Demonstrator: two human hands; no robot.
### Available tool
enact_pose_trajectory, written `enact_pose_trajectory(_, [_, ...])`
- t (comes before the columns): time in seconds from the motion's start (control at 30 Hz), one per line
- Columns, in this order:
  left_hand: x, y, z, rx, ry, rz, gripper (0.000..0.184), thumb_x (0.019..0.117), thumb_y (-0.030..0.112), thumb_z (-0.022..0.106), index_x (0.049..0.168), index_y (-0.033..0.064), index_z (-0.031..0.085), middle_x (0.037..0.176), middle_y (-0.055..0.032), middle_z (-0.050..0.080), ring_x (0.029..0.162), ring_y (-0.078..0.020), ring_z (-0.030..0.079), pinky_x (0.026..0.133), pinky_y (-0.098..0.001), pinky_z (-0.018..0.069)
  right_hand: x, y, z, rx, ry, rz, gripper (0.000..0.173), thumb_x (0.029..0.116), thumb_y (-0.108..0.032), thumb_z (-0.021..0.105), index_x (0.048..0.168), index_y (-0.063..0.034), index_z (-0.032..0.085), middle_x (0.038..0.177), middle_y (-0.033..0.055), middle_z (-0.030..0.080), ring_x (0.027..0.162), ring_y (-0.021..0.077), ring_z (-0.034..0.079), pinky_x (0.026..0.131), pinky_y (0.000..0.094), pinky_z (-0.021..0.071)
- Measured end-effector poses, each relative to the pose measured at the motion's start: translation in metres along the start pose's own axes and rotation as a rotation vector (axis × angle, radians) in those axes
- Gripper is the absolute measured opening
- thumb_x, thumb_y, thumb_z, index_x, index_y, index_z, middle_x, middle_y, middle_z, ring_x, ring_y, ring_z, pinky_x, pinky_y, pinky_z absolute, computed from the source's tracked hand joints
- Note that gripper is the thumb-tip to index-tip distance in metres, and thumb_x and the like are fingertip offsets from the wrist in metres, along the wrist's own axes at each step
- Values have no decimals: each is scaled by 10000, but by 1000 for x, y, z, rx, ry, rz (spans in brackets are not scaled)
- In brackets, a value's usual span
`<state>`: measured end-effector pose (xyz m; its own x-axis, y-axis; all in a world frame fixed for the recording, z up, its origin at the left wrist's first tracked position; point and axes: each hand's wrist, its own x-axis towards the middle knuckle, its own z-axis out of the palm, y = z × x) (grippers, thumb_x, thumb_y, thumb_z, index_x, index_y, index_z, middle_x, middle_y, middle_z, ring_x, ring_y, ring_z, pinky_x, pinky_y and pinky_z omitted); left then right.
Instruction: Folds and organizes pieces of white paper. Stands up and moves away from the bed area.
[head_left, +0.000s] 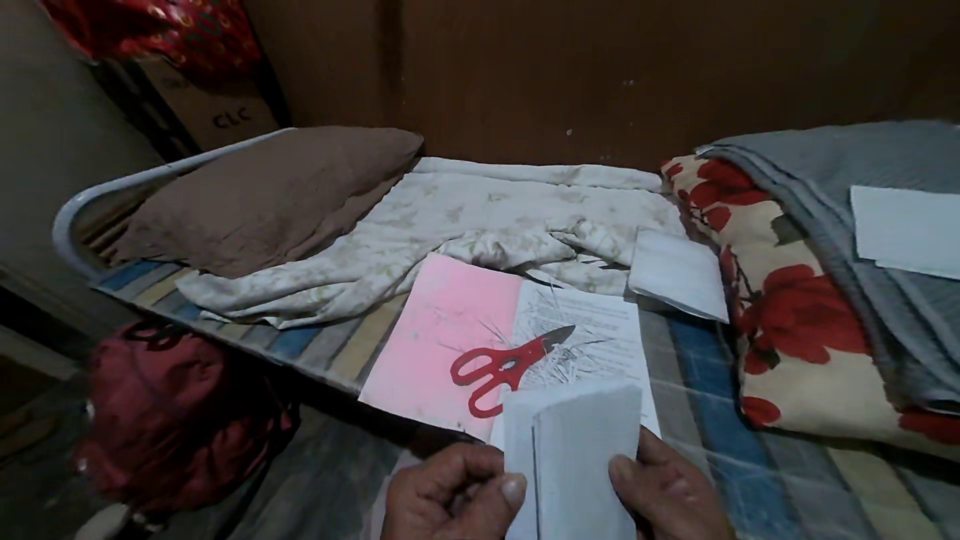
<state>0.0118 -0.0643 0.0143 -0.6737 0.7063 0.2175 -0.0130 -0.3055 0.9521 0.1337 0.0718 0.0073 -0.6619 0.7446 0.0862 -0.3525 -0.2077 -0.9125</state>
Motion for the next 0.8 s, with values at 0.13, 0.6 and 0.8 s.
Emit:
enact_pose_trajectory(0.13, [2,2,-2,-39,-5,8,217,928,-62,604,1037,75,732,888,112,738,753,27,669,692,-186,575,-2,-1,7,-127,81,-96,334,945,146,458,1000,-124,649,854,-114,755,763,-21,711,708,180,606])
enact_pose_trajectory(0.6, [0,7,-8,-34,-26,69,216,973,0,589,1001,122,766,858,147,736,748,60,656,690,-166,561,-7,-5,18,-158,84,-269,333,940,130,516,1001,-153,682,890,-140,763,792,-42,705,729,161,599])
enact_pose_trajectory(0.8, [0,12,-2,-16,-12,136,283,938,-58,609,1217,-18,632,1004,89,741,875,3,695,793,-224,599,-7,-8,22,-162,108,-314,320,933,130,538,996,-153,674,885,-137,762,789,-37,708,726,163,603])
